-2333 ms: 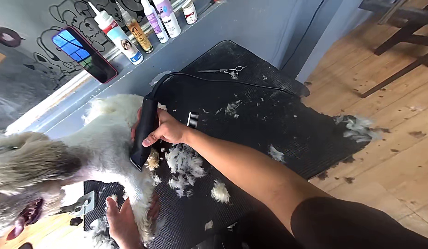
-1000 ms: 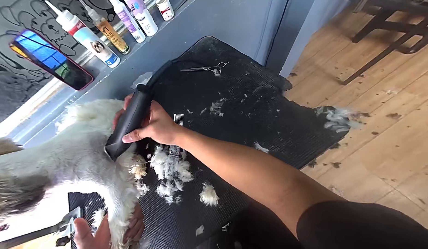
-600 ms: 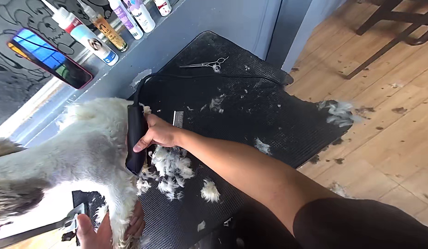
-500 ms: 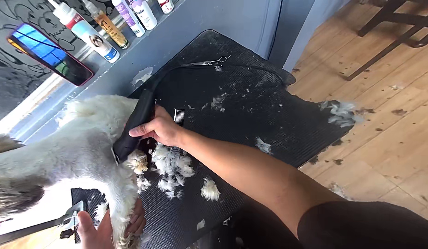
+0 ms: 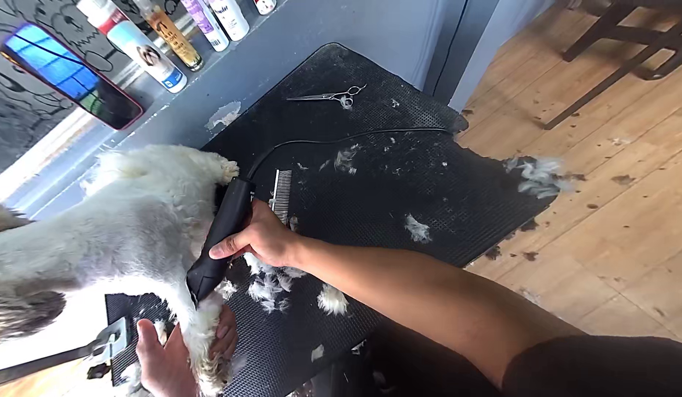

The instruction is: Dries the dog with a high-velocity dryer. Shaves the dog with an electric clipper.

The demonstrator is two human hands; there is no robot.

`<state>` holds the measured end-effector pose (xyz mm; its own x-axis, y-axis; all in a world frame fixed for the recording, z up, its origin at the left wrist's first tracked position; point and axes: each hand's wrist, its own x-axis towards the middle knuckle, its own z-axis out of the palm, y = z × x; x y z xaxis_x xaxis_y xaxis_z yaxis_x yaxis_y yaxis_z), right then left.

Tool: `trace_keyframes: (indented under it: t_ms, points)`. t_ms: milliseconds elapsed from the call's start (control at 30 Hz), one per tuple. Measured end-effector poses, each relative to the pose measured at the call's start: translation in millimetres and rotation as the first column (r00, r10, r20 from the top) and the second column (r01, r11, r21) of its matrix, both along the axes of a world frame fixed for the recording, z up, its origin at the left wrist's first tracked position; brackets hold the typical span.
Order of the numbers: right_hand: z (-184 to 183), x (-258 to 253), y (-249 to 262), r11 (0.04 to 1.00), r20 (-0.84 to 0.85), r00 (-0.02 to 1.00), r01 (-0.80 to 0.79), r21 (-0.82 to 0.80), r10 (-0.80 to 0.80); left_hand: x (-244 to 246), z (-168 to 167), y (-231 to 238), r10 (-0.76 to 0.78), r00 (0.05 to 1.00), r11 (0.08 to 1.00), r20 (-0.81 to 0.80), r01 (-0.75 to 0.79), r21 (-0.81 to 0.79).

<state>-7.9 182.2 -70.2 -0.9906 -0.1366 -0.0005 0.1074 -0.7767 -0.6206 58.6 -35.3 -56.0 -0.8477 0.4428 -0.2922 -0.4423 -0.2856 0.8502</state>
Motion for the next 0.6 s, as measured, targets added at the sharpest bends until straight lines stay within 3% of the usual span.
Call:
trace_keyframes:
  t_ms: [133,200,333,600]
  points:
    - [5,-2,21,0.969,-0.048,0.973,-0.220,0.112,0.227,4,4,6,0.060,0.998,0.994,0.020,-0.058,-0.091]
    - [5,-11,31,0.988,-0.045,0.990,-0.129,0.082,0.133,3,4,5,0.016,1.000,0.997,0.018,-0.015,-0.070]
    - [3,-24,24,0.970,0.059,0.975,0.220,-0.104,-0.215,5,6,4,-0.046,0.998,0.999,0.032,0.046,-0.021]
    - [-4,-6,1,0.975,0.134,0.977,0.181,-0.132,-0.163,5,8,2,-0.041,0.999,0.999,0.025,0.041,0.011]
